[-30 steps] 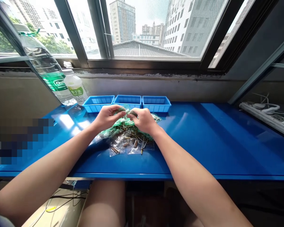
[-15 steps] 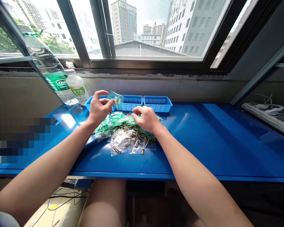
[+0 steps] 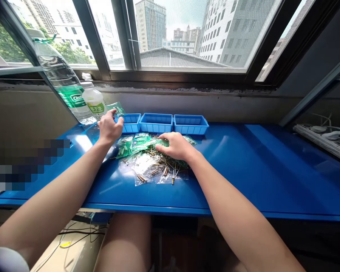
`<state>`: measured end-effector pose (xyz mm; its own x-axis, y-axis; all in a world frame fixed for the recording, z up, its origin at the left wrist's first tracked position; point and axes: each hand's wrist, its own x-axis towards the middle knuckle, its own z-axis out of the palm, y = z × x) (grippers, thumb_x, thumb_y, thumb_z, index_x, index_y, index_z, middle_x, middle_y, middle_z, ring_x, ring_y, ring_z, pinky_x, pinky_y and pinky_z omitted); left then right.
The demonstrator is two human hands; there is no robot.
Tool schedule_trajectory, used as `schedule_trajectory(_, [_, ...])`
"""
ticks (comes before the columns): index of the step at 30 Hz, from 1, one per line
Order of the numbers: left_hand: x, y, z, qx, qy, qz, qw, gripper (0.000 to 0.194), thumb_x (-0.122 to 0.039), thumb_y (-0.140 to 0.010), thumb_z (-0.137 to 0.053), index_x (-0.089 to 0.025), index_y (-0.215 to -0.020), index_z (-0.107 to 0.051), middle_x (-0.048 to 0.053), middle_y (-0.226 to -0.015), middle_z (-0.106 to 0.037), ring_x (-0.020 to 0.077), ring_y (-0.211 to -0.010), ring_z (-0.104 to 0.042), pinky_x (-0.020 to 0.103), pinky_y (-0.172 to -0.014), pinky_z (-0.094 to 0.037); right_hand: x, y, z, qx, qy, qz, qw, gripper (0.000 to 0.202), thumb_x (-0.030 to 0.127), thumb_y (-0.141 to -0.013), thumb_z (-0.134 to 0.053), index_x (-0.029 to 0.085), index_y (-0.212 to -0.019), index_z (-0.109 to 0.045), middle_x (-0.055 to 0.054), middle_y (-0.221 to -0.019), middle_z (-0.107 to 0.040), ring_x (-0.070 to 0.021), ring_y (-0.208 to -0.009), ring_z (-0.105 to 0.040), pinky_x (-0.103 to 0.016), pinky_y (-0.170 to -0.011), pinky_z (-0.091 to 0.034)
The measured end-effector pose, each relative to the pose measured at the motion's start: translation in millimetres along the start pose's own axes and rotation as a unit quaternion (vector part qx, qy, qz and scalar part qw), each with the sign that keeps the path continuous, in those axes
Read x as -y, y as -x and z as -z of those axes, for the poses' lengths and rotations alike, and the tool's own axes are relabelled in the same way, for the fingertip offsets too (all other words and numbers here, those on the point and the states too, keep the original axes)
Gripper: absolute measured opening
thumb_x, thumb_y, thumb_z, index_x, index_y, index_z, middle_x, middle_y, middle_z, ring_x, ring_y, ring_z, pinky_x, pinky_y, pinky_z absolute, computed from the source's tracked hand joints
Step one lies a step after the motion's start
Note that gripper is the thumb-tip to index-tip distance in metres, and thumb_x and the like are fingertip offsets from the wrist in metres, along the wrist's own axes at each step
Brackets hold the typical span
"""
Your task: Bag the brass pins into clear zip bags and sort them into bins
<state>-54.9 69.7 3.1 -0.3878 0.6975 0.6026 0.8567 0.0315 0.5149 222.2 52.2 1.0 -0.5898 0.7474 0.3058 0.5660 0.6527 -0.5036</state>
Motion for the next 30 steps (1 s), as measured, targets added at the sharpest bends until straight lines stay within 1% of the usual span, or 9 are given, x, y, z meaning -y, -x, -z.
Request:
schedule_trajectory(6, [-1, 2, 1.0, 0.03, -0.022, -0.01, 0.999, 0.047, -0.035, -0.085, -0.05, -0.016, -0.128, -0.058, 0.016, -0.12, -0.066, 0.0362, -0.119, -0.054, 0.053, -0.102, -0.034, -2, 1, 0, -0.025, -0.035, 0.034, 0.998, 0.028, 0.036, -0.083, -0.065, 0.018, -0.102, -0.072, -0.009, -0.1, -0.074, -0.0229, -0.091, -0.068, -0.035, -0.076, -0.055])
schedule_trajectory(12, [0, 0, 1.8, 0.074, -0.055, -0.01, 0.996, 0.043, -0.039, -0.087, -0.047, -0.013, -0.116, -0.065, 0.019, -0.116, -0.068, 0.0391, -0.116, -0.055, 0.055, -0.099, -0.033, 0, 1, 1, -0.046, -0.061, 0.043, 0.996, 0.021, 0.029, -0.083, -0.063, 0.018, -0.098, -0.073, -0.007, -0.095, -0.075, -0.0203, -0.086, -0.068, -0.032, -0.073, -0.054])
schedule_trajectory(15, [1, 0, 1.2, 0.084, -0.075, -0.012, 0.994, 0.044, -0.041, -0.088, -0.047, -0.013, -0.116, -0.065, 0.021, -0.116, -0.068, 0.0404, -0.117, -0.055, 0.057, -0.098, -0.032, 0, 0, 1, -0.066, -0.057, 0.051, 0.995, 0.017, 0.026, -0.082, -0.062, 0.018, -0.09, -0.074, -0.007, -0.091, -0.075, -0.0203, -0.084, -0.068, -0.031, -0.071, -0.053])
schedule_trajectory(17, [2, 0, 1.0, 0.096, -0.087, -0.014, 0.991, 0.045, -0.042, -0.089, -0.046, -0.012, -0.117, -0.065, 0.022, -0.114, -0.068, 0.0406, -0.116, -0.055, 0.058, -0.097, -0.033, -1, -1, 0, -0.077, -0.055, 0.051, 0.994, 0.017, 0.023, -0.08, -0.062, 0.017, -0.091, -0.074, -0.007, -0.094, -0.075, -0.0206, -0.085, -0.067, -0.031, -0.071, -0.052])
schedule_trajectory(20, [2, -1, 0.8, 0.13, -0.121, -0.01, 0.984, 0.047, -0.045, -0.089, -0.044, -0.014, -0.116, -0.066, 0.021, -0.111, -0.07, 0.0392, -0.114, -0.057, 0.057, -0.098, -0.033, -3, -1, 1, -0.09, -0.05, 0.036, 0.994, 0.026, 0.015, -0.073, -0.06, 0.016, -0.095, -0.071, -0.007, -0.095, -0.074, -0.0203, -0.086, -0.067, -0.03, -0.072, -0.053])
schedule_trajectory(22, [2, -2, 0.4, 0.149, -0.142, -0.013, 0.978, 0.047, -0.046, -0.089, -0.042, -0.016, -0.113, -0.068, 0.019, -0.111, -0.07, 0.0377, -0.113, -0.059, 0.055, -0.098, -0.034, -3, -1, 1, -0.1, -0.045, 0.023, 0.994, 0.03, 0.012, -0.068, -0.058, 0.015, -0.095, -0.069, -0.007, -0.092, -0.073, -0.0206, -0.085, -0.067, -0.03, -0.073, -0.053])
schedule_trajectory(25, [5, -3, -0.9, 0.16, -0.148, -0.021, 0.976, 0.046, -0.048, -0.089, -0.04, -0.019, -0.108, -0.072, 0.016, -0.112, -0.071, 0.0363, -0.113, -0.059, 0.052, -0.097, -0.036, -4, -1, 1, -0.123, -0.041, 0.016, 0.991, 0.025, 0.012, -0.067, -0.057, 0.015, -0.09, -0.067, -0.008, -0.089, -0.072, -0.0216, -0.084, -0.067, -0.032, -0.073, -0.053])
schedule_trajectory(28, [10, -4, -2.4, 0.157, -0.131, -0.026, 0.979, 0.047, -0.048, -0.089, -0.04, -0.022, -0.114, -0.071, 0.015, -0.115, -0.07, 0.0352, -0.116, -0.058, 0.05, -0.097, -0.037, -5, -2, 0, -0.135, -0.036, 0.023, 0.99, 0.019, 0.012, -0.066, -0.057, 0.017, -0.082, -0.066, -0.008, -0.089, -0.073, -0.023, -0.084, -0.067, -0.033, -0.072, -0.053])
schedule_trajectory(30, [13, -5, -3.0, 0.157, -0.12, -0.032, 0.98, 0.047, -0.048, -0.089, -0.041, -0.023, -0.114, -0.072, 0.014, -0.116, -0.07, 0.0347, -0.116, -0.058, 0.049, -0.097, -0.038, -5, -3, -1, -0.142, -0.032, 0.037, 0.989, 0.018, 0.01, -0.066, -0.056, 0.017, -0.079, -0.067, -0.008, -0.089, -0.073, -0.0237, -0.086, -0.068, -0.034, -0.073, -0.053])
